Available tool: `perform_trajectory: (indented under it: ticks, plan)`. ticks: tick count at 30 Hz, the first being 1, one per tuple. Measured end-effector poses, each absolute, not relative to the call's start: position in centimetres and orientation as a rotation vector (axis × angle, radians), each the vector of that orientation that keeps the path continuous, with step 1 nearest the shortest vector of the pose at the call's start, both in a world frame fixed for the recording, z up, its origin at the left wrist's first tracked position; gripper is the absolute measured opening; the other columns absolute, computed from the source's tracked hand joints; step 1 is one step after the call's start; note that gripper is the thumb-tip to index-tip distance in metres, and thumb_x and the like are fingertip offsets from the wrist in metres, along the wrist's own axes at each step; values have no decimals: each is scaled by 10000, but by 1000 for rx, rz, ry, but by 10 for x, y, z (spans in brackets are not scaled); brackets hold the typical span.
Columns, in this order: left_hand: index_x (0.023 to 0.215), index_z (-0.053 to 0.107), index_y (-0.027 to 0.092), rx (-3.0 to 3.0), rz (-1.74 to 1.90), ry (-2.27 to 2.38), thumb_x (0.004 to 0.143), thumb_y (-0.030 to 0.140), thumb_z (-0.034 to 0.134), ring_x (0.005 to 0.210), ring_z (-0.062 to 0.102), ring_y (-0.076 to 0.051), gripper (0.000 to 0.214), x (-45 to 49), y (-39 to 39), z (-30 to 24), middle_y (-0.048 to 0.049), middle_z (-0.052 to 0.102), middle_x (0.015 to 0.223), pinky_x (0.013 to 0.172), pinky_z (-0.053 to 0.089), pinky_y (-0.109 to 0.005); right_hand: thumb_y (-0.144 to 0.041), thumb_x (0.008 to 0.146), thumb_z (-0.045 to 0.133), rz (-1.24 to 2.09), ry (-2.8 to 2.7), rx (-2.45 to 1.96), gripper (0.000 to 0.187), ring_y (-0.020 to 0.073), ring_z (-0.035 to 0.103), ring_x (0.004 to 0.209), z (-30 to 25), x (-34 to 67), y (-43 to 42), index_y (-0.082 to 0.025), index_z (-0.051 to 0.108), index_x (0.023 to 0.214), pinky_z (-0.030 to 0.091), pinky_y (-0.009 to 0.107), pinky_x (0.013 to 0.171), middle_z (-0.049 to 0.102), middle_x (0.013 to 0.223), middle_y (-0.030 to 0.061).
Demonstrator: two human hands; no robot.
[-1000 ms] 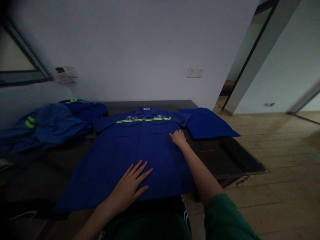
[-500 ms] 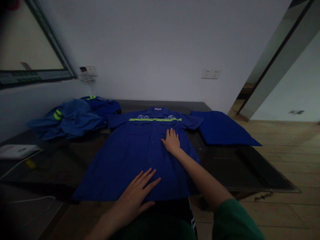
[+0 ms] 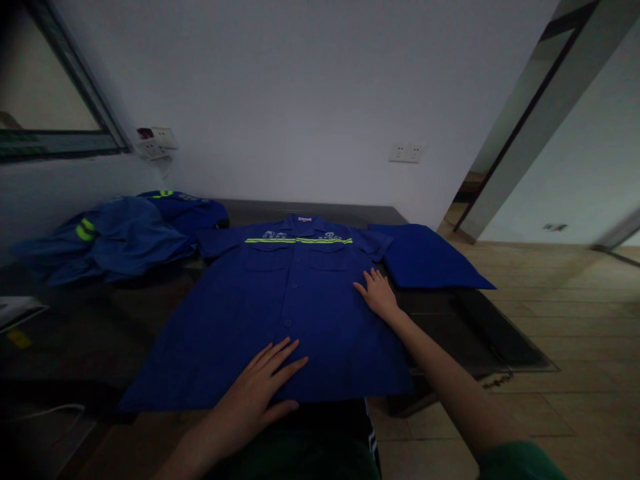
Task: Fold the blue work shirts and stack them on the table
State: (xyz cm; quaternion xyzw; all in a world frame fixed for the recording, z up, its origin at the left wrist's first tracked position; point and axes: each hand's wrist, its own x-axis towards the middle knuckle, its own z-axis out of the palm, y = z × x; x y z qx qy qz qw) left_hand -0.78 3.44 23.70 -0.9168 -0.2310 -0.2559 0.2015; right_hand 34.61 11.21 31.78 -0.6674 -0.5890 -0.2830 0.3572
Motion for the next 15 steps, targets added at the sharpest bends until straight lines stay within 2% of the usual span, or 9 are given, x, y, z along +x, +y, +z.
perform_trajectory:
  ticks: [3,6,9,12,15]
  plan:
    - [1329,517,294,-2534,-935,-732,914,392,538,1315,441,-245,427,-4,36,252,-66,468,1433,1069,412,-462,-411,941,423,-774,-1523,-1590,583,285,362,1371,329,338,107,-35,455,1385,310,407,1113,415,1451,219]
    - [1258,572,216,-2393,-1142,-887,933,308,498,1208,525,-234,346,1,41,263,-104,543,1311,1026,445,-419,-279,911,482,-750,-1657,-1463,418,235,513,1239,349,312,105,-124,567,1289,372,347,1065,559,1333,145]
    - [1235,580,198,-2348,-1132,-1027,920,283,503,1051,609,-217,335,5,41,265,-98,614,1147,920,500,-367,-193,880,516,-780,-1926,-1302,315,199,559,1160,374,270,111,-194,645,1166,398,307,1026,634,1216,75]
    - [1204,594,207,-2302,-1040,-1144,917,289,493,920,649,-217,315,5,34,262,-82,662,1007,819,518,-348,-139,875,502,-886,-2082,-1186,349,189,542,1173,400,225,127,-221,629,1189,407,280,994,615,1235,50]
    - [1216,587,197,-2268,-948,-1206,911,287,503,940,649,-253,329,3,27,259,-92,687,987,827,507,-389,-83,882,434,-973,-2085,-1268,411,187,552,1145,424,196,148,-233,602,1225,437,261,913,575,1276,61]
